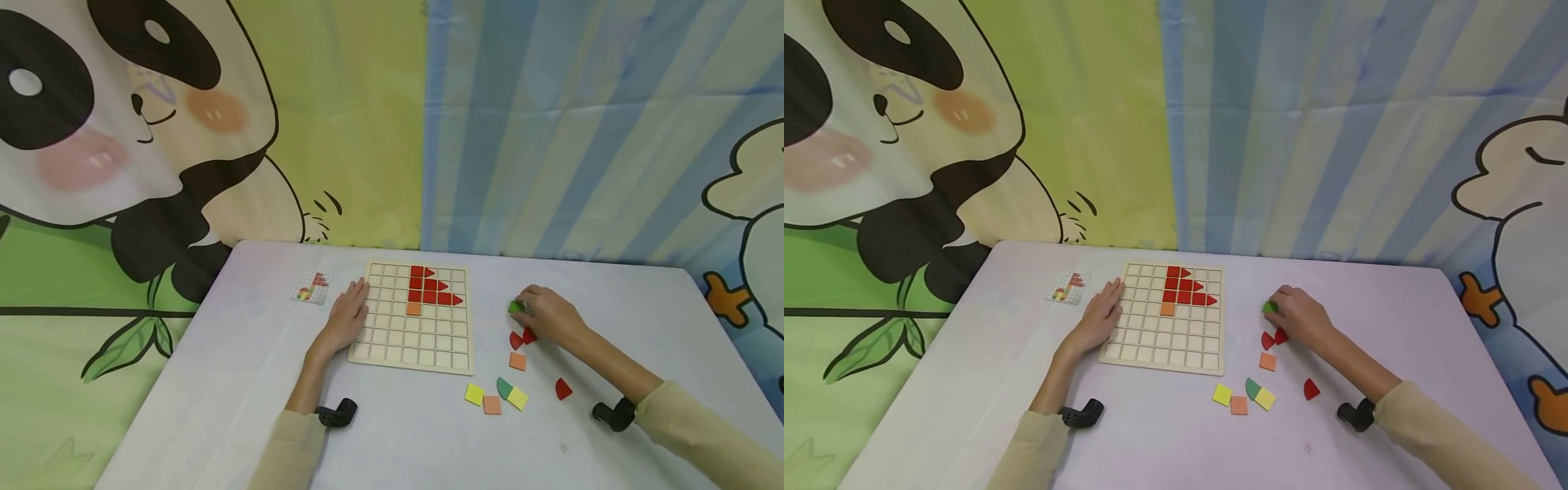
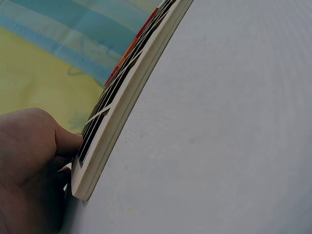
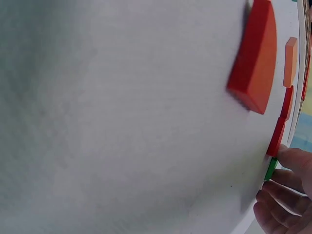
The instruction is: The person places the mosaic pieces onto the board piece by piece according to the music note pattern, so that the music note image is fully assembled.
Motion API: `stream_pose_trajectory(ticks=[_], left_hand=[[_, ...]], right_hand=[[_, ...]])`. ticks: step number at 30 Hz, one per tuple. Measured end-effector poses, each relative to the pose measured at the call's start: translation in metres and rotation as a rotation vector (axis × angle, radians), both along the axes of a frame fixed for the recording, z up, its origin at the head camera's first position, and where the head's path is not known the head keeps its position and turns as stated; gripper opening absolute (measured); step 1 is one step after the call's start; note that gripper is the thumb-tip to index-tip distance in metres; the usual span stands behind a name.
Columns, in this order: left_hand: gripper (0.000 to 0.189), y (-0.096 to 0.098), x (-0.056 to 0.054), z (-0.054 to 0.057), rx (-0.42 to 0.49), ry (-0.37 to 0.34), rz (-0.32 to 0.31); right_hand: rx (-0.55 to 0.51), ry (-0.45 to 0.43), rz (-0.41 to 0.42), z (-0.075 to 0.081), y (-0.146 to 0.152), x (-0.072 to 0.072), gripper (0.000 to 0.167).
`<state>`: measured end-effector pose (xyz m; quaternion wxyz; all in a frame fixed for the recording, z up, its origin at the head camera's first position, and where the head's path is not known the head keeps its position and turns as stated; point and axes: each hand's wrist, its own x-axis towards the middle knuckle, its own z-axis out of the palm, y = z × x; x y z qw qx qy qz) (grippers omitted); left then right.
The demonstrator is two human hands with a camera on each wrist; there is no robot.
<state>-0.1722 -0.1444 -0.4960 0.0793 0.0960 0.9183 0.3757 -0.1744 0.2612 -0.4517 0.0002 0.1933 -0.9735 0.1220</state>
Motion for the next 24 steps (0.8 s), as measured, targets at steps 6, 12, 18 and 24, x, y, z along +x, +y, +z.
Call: stream_pose_trajectory(ticks=[6,12,18,24], left_hand=[[0.057,0.001,0.0,0.0,0.006,-0.014,-0.001],[0.057,-0.002,0.0,0.002,0.012,-0.014,-0.002],[0.057,-0.003,0.001,0.002,0.012,-0.01,-0.003],[0.056,-0.001,0.0,0.0,0.014,-0.009,-0.001]], right_hand=[[-0.05,-0.008,0.026,0.0,0.003,-0.002,0.03],[-0.212,-0.067,0.123,0.009,-0.023,0.002,0.027],[-0.262,-0.068,0.344,0.014,-0.083,0.012,0.024],[-0.252,-0.018,0.496,0.009,-0.133,0.013,0.014]])
